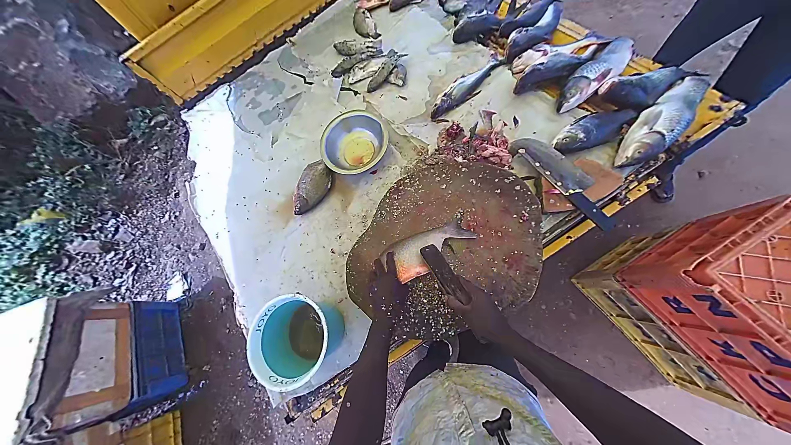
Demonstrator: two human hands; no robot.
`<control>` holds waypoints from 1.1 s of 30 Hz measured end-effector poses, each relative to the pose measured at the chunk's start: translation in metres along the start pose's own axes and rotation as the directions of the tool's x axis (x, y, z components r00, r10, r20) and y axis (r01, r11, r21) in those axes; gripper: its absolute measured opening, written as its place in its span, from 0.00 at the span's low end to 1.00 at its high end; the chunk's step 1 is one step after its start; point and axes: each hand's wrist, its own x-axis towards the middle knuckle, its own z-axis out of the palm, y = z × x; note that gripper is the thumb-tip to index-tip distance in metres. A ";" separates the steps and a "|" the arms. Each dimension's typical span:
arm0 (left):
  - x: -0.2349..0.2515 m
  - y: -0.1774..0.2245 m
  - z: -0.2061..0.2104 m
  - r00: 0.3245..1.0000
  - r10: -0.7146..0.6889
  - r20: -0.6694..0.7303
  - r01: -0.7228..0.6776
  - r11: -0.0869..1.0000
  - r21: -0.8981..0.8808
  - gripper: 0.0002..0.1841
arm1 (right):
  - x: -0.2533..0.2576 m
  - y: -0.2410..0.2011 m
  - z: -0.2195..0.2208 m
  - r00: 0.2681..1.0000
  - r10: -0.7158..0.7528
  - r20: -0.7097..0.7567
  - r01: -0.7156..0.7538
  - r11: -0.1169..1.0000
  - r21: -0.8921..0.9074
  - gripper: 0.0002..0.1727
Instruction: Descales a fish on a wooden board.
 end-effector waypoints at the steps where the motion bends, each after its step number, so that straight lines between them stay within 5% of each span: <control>1: -0.006 -0.005 0.003 1.000 0.013 0.021 -0.013 1.000 0.010 0.51 | -0.013 0.005 0.001 0.998 0.010 0.059 -0.016 0.994 0.107 0.32; 3: -0.007 -0.003 0.005 0.999 0.026 0.044 -0.027 1.000 0.007 0.52 | 0.004 0.010 -0.019 0.997 0.011 0.077 -0.028 0.972 0.234 0.29; 5: -0.003 0.000 0.001 0.999 0.020 0.044 -0.021 1.000 0.022 0.51 | 0.042 0.010 -0.024 0.997 0.009 -0.078 0.002 0.989 0.150 0.31; 8: -0.011 0.004 -0.002 0.999 -0.004 0.047 0.003 1.000 0.030 0.50 | 0.014 0.011 0.015 0.989 0.076 -0.123 -0.062 0.992 0.112 0.38; 12: -0.009 -0.002 0.003 0.999 0.023 0.047 -0.024 0.999 0.026 0.52 | -0.045 0.013 0.019 0.979 0.196 0.047 -0.179 0.736 0.653 0.21; 14: -0.008 0.000 0.001 0.998 0.042 0.036 -0.042 0.999 0.004 0.51 | -0.004 0.007 -0.008 0.981 0.184 -0.057 -0.117 0.805 0.581 0.23; 16: -0.011 0.003 0.002 0.999 0.047 0.011 -0.047 0.999 0.007 0.51 | 0.039 -0.001 -0.014 0.979 0.114 -0.170 -0.053 0.943 0.329 0.30; 19: -0.015 -0.001 0.004 0.999 0.042 0.000 -0.042 0.997 0.063 0.50 | -0.005 -0.007 0.033 0.994 0.046 -0.099 -0.040 0.997 0.061 0.40; 22: -0.011 -0.005 0.012 0.996 0.091 -0.005 -0.090 0.992 0.093 0.47 | -0.072 0.004 0.043 0.998 0.064 0.005 -0.064 0.986 0.155 0.41; 24: -0.015 -0.008 0.017 0.995 0.097 -0.026 -0.095 0.992 0.083 0.50 | -0.058 0.002 0.030 0.989 0.074 -0.124 -0.040 0.966 0.257 0.36; 27: -0.011 -0.006 0.017 0.996 0.082 -0.046 -0.080 0.996 0.051 0.54 | 0.005 -0.015 0.016 0.974 0.047 -0.222 -0.022 0.993 0.117 0.38; 31: -0.005 -0.009 0.011 0.996 0.093 -0.005 -0.093 0.992 0.081 0.50 | -0.054 0.007 0.061 0.995 0.069 -0.073 -0.068 0.998 0.014 0.47; 33: -0.011 -0.009 0.006 0.995 0.098 0.024 -0.099 0.993 0.061 0.52 | -0.076 0.026 0.045 0.995 0.060 -0.079 -0.053 0.995 0.079 0.44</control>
